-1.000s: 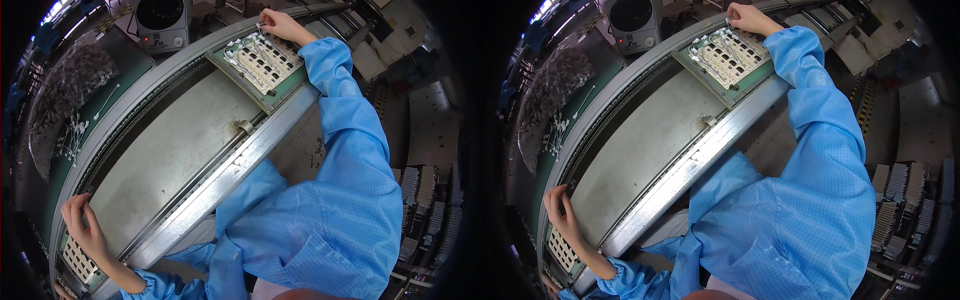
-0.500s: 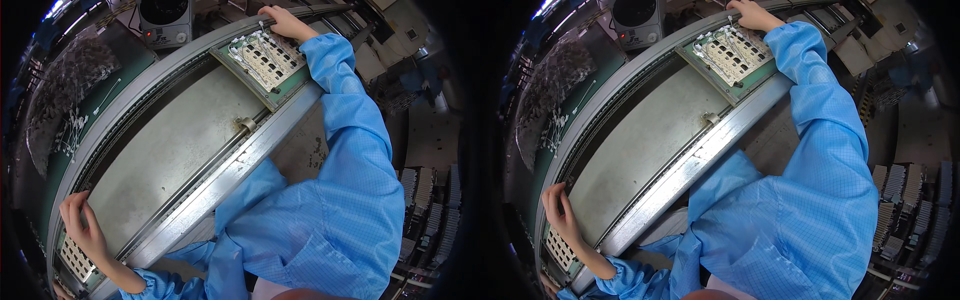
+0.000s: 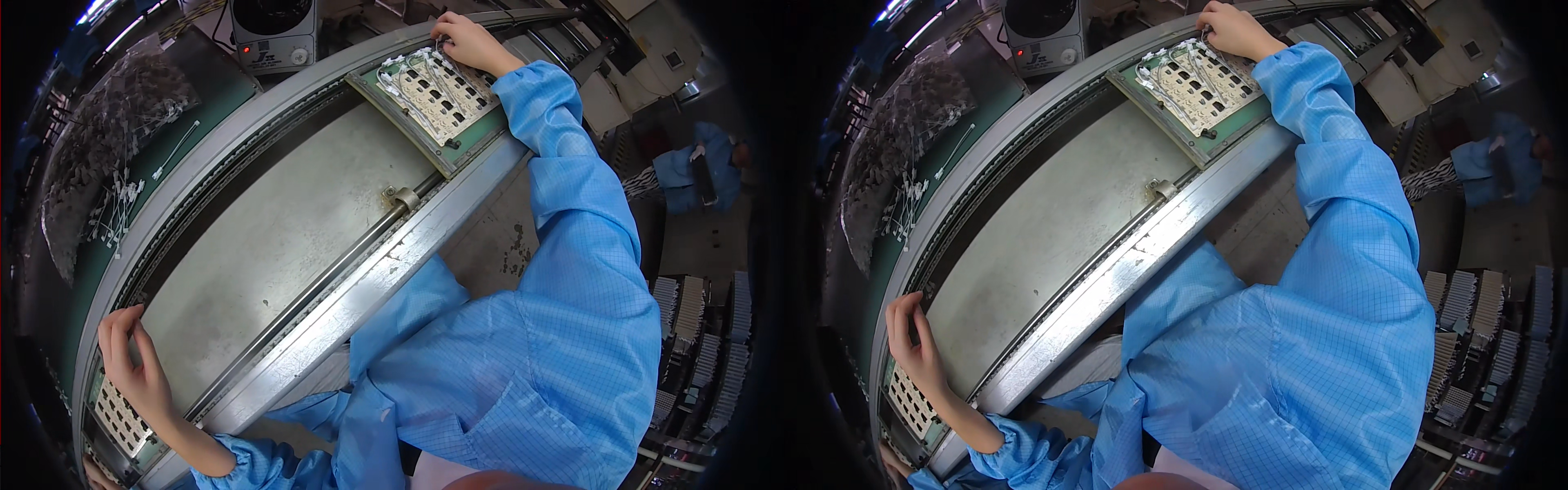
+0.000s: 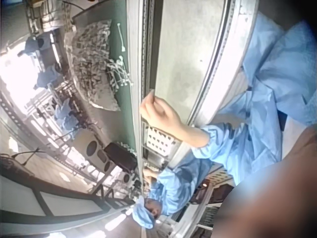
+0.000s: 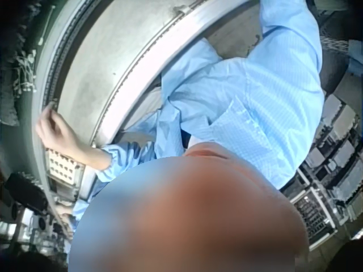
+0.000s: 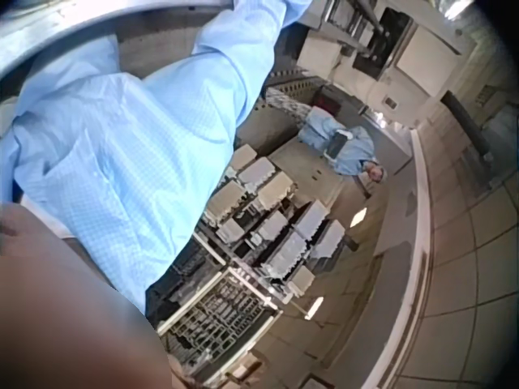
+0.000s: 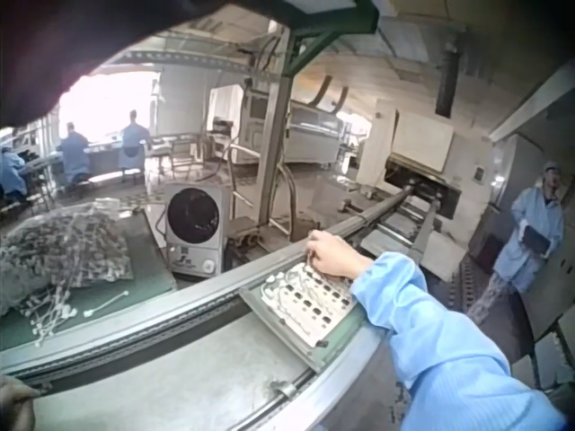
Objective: Assembling components onto a circuit board on a production line.
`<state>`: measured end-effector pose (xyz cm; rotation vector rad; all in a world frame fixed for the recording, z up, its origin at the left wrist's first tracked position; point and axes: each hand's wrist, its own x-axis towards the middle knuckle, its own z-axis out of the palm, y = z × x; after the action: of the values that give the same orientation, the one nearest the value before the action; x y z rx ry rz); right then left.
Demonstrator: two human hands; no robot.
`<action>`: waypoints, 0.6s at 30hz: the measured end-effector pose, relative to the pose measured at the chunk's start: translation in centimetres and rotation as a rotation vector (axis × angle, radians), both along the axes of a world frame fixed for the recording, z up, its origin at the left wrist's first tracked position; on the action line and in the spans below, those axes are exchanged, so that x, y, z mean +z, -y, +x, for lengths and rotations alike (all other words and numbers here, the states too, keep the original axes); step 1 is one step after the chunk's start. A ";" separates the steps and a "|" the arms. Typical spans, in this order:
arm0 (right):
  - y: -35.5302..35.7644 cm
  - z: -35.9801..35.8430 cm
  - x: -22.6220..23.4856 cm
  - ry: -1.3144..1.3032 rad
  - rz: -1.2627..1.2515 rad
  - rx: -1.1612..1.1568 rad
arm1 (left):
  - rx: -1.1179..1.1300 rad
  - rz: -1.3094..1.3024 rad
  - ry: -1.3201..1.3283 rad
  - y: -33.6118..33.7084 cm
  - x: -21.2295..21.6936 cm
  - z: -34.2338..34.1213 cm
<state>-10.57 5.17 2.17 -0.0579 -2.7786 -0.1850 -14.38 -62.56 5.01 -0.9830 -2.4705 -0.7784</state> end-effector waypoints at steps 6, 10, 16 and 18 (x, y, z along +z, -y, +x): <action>1.3 1.4 -0.2 -0.013 0.023 -0.026 | 0.007 -0.011 0.014 0.0 0.0 0.1; -0.3 2.5 -0.4 0.000 0.076 -0.046 | 0.000 -0.011 0.011 -0.3 0.1 0.1; -0.8 1.6 -0.8 0.001 0.239 0.011 | 0.007 -0.004 0.001 0.1 0.0 0.2; -1.6 1.3 -1.3 -0.056 0.038 -0.072 | 0.011 -0.002 -0.004 0.0 0.1 0.2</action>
<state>-9.22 6.73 0.89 -0.1509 -2.7183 -0.2504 -14.21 -62.53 5.07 -0.9700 -2.4721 -0.7695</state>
